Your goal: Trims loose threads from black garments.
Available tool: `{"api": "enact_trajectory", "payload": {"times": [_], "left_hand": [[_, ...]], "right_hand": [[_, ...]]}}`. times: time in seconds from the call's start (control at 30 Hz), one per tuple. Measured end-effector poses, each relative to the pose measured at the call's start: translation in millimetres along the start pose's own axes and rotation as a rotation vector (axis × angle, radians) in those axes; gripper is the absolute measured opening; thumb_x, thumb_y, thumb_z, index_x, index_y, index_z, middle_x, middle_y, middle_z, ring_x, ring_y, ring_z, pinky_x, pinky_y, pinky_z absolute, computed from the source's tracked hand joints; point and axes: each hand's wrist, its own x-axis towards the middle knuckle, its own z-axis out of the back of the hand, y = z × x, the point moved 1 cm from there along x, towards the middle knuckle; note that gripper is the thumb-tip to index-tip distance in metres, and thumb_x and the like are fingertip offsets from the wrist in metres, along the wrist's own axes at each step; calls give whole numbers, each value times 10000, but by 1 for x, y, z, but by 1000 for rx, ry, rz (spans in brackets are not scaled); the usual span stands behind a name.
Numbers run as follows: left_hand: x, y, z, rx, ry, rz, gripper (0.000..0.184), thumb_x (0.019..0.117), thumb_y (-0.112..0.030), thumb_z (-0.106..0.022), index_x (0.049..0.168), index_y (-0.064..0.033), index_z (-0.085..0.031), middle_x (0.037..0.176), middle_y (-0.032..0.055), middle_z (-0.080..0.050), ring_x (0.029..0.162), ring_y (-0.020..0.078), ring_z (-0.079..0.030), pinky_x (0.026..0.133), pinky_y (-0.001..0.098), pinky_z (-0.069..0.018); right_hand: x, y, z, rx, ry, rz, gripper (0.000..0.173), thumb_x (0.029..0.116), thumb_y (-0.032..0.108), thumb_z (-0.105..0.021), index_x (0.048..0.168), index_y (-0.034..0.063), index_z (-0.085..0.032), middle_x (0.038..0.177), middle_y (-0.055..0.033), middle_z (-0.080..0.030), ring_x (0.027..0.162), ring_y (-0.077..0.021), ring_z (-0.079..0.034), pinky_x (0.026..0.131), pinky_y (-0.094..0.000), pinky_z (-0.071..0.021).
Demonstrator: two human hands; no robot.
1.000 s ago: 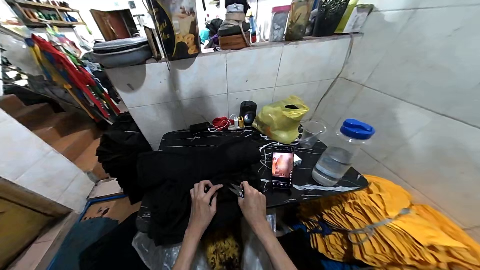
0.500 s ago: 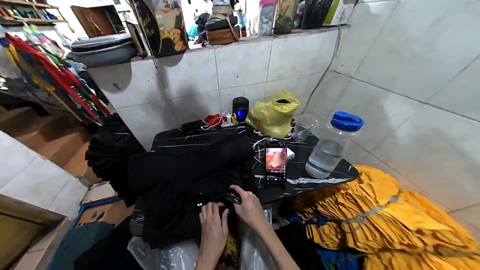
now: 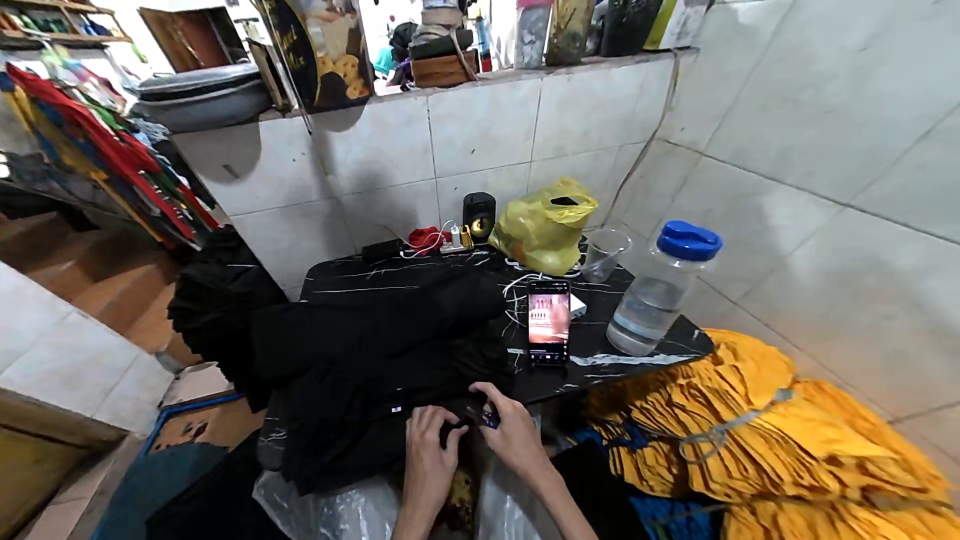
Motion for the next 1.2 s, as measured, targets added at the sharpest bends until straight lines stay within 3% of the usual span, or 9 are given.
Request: {"api": "enact_trajectory", "payload": {"times": [0.07, 0.13, 0.3, 0.43, 0.57, 0.77, 0.93, 1.13, 1.2], "left_hand": [[-2, -2, 2, -167, -42, 6, 100, 886, -208, -772, 942, -126, -754, 987, -29, -743, 1001, 105, -695, 948, 307, -569], [-3, -6, 2, -292, -77, 38, 110, 866, -181, -795, 923, -103, -743, 957, -26, -750, 950, 65, -711, 896, 265, -589], [-1, -11, 2, -629, 1, 119, 140, 942, -106, -709, 1033, -20, -646, 971, 56, -707, 951, 146, -714, 850, 292, -626], [2, -11, 11, -708, 47, 184, 269, 925, 4, -573, 1192, 5, -544, 1188, 117, -680, 999, 191, -719, 815, 327, -628], [3, -15, 11, -684, 12, 218, 407, 822, 100, -619, 1198, -12, -512, 1183, 108, -698, 913, 190, -744, 679, 325, -645], [7, -17, 11, -636, 39, 216, 462, 824, 38, -788, 1194, -55, -527, 1139, 62, -739, 979, 169, -753, 710, 321, -665], [9, -12, 3, -367, 19, 77, 298, 824, -238, -851, 1073, -124, -734, 1100, -7, -709, 921, 55, -701, 660, 218, -612], [7, -15, -5, -123, -127, -70, 117, 899, -250, -761, 961, -169, -818, 1005, -52, -755, 944, 49, -705, 833, 235, -601], [7, -17, -5, -32, -193, -128, 105, 911, -194, -706, 895, -172, -807, 934, -68, -756, 881, 49, -711, 791, 240, -602]], "right_hand": [[-6, -4, -8, 71, -150, 22, 252, 905, 274, -720, 1120, 145, -694, 834, -1, -678, 760, -145, -660, 734, -367, -573], [-9, -5, -13, 145, -219, 18, 225, 913, 316, -731, 1016, 116, -720, 837, -1, -693, 760, -118, -663, 727, -336, -572], [-11, 2, -15, 208, -234, -28, 218, 917, 310, -741, 1051, 138, -745, 914, 20, -730, 837, -93, -690, 790, -328, -587], [-12, 8, -19, 142, -209, -33, 226, 909, 284, -747, 1070, 126, -742, 955, -3, -741, 872, -127, -704, 824, -365, -588], [-13, 17, -25, 73, -164, -80, 491, 866, 568, -745, 1059, 116, -746, 976, -25, -727, 903, -173, -694, 832, -416, -579], [-11, 21, -21, 133, -121, -114, 256, 893, 138, -669, 1126, 70, -749, 1031, -78, -748, 974, -208, -707, 912, -437, -563], [-8, 4, -22, 608, -156, -153, 150, 972, 124, -666, 1019, 8, -748, 909, -56, -734, 827, -89, -684, 788, -259, -569], [-9, 2, -17, 812, -137, -264, 107, 958, 84, -695, 988, -6, -744, 771, -26, -687, 665, -56, -604, 630, -220, -503], [-9, 1, -18, 806, -136, -250, 98, 956, 78, -697, 976, -4, -747, 778, -24, -695, 674, -51, -610, 643, -214, -509]]}}
